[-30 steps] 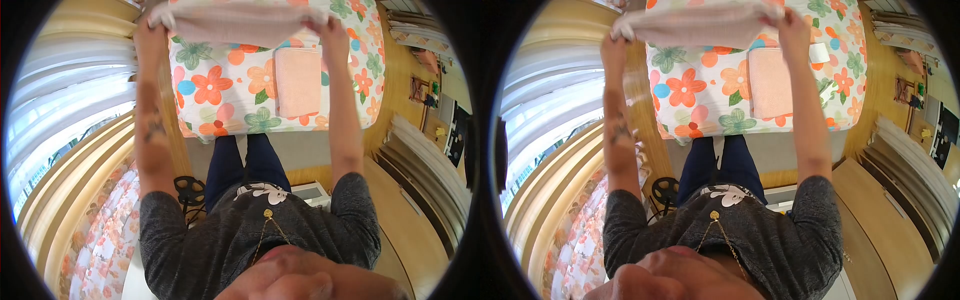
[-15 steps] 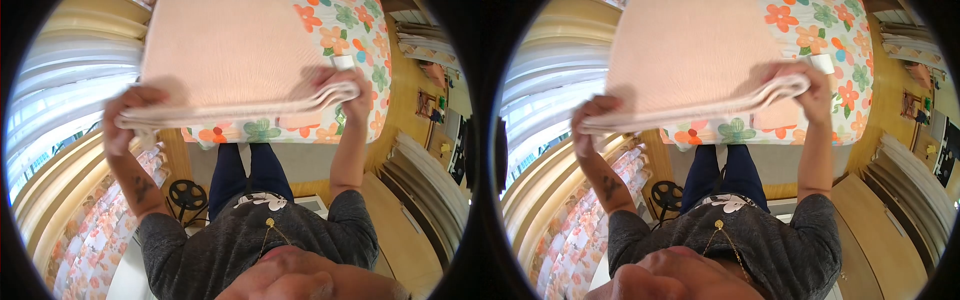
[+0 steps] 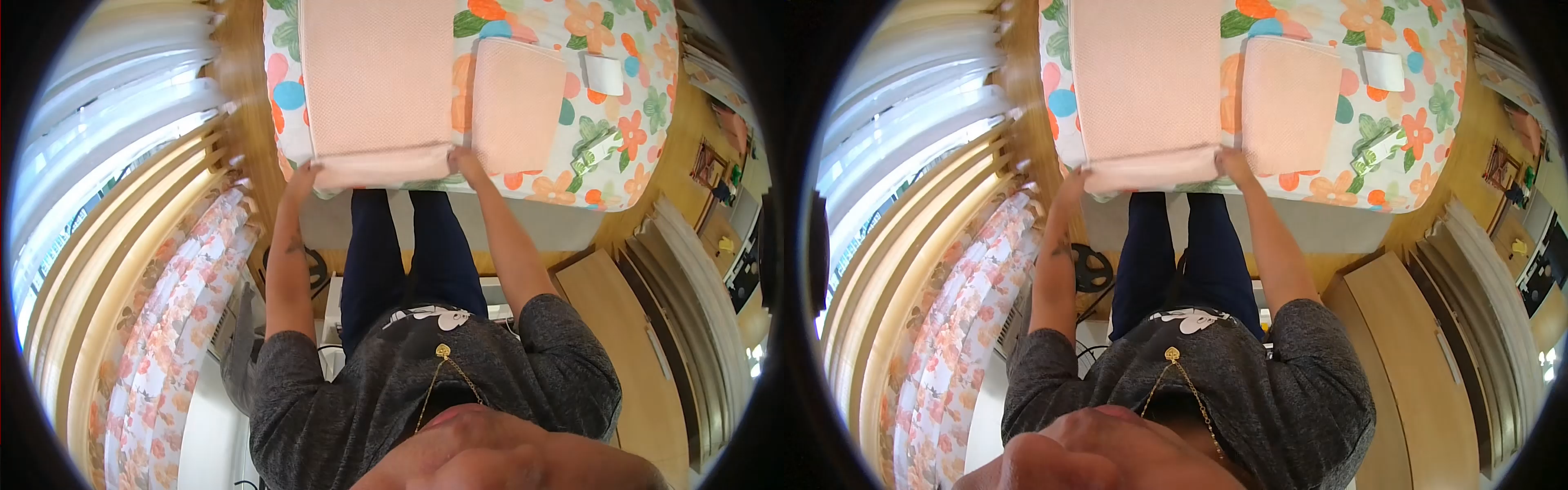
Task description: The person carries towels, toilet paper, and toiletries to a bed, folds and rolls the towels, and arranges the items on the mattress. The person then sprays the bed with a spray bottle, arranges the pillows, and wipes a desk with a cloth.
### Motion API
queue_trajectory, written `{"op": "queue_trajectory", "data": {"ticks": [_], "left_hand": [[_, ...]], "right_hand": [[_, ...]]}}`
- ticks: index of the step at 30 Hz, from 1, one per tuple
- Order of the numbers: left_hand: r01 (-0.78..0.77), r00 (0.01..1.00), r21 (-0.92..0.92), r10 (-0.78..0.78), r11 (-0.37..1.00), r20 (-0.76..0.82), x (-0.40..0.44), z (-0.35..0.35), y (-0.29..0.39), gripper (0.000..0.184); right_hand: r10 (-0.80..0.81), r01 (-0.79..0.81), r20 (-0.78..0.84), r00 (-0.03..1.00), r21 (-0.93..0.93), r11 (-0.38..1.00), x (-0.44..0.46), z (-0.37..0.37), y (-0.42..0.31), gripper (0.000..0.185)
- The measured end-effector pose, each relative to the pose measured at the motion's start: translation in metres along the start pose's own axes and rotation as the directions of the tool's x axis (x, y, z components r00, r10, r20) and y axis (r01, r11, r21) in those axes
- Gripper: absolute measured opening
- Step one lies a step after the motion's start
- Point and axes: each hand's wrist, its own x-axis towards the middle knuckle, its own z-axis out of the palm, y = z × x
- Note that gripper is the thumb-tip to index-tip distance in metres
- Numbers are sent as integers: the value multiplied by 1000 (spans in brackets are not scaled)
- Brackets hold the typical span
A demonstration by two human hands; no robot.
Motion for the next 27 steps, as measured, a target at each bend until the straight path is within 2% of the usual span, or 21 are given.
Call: {"op": "queue_trajectory", "data": {"ticks": [1,2,3,4,6,7,8,9,10,11,12,13,14,16,18,19,22,23,25,26,27], "left_hand": [[10,999,17,-10,1000,34,10,-4,13,51],[20,999,10,-20,1000,35,17,-3,21,51],[-38,997,178,51,983,-65,21,3,27,49],[-78,980,350,137,934,-147,21,7,34,47],[-30,968,345,113,938,-223,15,12,47,41],[16,950,340,92,940,-299,13,15,47,35],[23,950,338,85,941,-299,11,17,46,35],[-66,928,252,152,965,-341,10,19,42,32],[-158,897,169,213,973,-386,8,21,38,29],[-155,899,171,211,973,-384,6,24,35,29],[-215,832,371,369,903,-414,5,28,32,31],[-247,750,560,522,791,-406,3,32,30,33],[-245,752,561,521,790,-405,1,34,29,33],[-335,650,836,749,435,-129,-10,38,31,38],[-348,670,803,727,484,-149,-31,42,49,37],[-360,688,764,706,535,-170,-36,42,55,36],[-279,698,865,707,417,-116,-26,22,47,35],[-280,698,865,707,417,-115,-19,14,44,35],[-423,817,564,568,709,-101,2,-3,41,37],[-287,906,467,395,836,-150,13,-9,40,42],[-286,907,469,394,835,-148,23,-12,43,42]], "right_hand": [[9,-9,14,1000,-1,1000,5,1,-4,13],[225,-207,-69,972,204,957,13,-4,-20,14],[444,-368,-105,890,409,835,18,-7,-34,16],[450,-377,-98,888,407,832,17,-3,-43,16],[154,-158,-554,818,42,987,8,4,-63,24],[156,-161,-549,821,40,986,2,5,-74,24],[-84,-58,-477,875,-274,960,-5,5,-85,29],[-295,69,-332,896,-551,831,-12,9,-94,35],[-289,68,-329,899,-548,834,-19,17,-99,35],[-376,193,-234,897,-557,807,-24,25,-105,36],[-460,315,-139,877,-556,769,-26,27,-107,37],[-456,313,-139,879,-555,771,-22,31,-96,37],[-449,290,-111,887,-623,726,-14,34,-85,35],[-435,267,-84,897,-679,683,-2,37,-81,34],[-239,190,-1,971,-602,776,7,28,-89,32],[-232,182,-6,973,-601,778,10,26,-88,32],[-220,206,33,975,-510,835,30,12,-85,30],[-133,147,62,989,-422,895,38,6,-86,26],[-49,80,102,994,-331,940,54,-4,-95,23],[44,8,130,991,-370,929,63,-9,-100,25],[137,-63,153,979,-409,910,67,-11,-103,29]]}}
